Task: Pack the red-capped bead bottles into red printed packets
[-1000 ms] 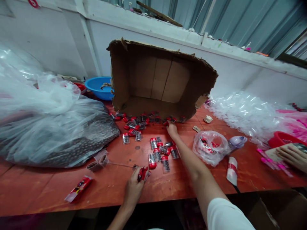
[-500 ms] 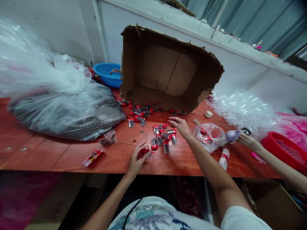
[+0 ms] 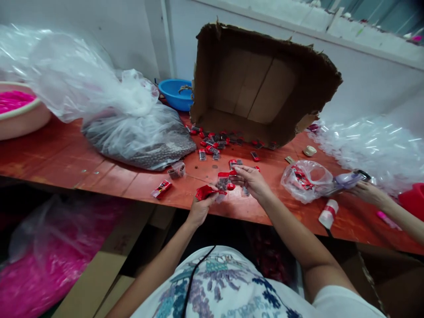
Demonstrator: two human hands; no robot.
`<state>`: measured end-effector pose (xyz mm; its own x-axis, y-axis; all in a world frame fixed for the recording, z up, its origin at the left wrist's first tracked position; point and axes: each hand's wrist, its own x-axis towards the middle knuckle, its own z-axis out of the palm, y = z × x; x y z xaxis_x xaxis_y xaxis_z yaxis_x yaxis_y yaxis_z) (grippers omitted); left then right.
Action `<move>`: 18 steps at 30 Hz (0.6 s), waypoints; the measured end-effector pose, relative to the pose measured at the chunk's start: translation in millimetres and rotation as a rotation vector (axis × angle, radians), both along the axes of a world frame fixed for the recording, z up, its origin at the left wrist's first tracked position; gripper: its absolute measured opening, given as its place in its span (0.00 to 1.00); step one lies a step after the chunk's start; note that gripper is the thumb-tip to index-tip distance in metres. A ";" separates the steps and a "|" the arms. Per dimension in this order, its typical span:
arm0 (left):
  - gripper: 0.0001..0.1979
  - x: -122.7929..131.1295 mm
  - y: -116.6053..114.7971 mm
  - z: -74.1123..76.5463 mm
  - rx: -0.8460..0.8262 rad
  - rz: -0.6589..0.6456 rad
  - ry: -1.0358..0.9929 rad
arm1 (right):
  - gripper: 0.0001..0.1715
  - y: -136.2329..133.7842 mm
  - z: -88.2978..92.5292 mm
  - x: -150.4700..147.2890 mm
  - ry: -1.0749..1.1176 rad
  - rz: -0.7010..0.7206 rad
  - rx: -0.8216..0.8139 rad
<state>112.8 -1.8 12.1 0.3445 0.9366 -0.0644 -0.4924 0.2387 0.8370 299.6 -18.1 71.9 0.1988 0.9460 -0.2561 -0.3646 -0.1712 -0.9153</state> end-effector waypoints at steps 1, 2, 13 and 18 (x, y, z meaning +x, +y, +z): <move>0.08 -2.3 -1.7 3.8 0.000 0.007 -0.013 | 0.17 -2.0 3.4 -3.5 -0.019 -0.007 0.019; 0.08 -3.9 -3.0 7.7 -0.002 0.013 -0.028 | 0.17 -3.9 6.7 -6.8 -0.039 -0.010 0.041; 0.12 4.3 8.2 23.8 -0.062 0.066 -0.092 | 0.18 -2.3 25.7 -17.0 -0.353 -0.096 0.251; 0.12 6.5 10.5 23.1 -0.050 0.063 -0.137 | 0.17 2.9 23.8 -14.4 -0.390 -0.094 0.288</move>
<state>119.4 8.7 35.1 0.2939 0.9534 -0.0684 -0.6164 0.2437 0.7487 285.2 -15.2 95.7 0.3153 0.9409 0.1237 0.0125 0.1262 -0.9919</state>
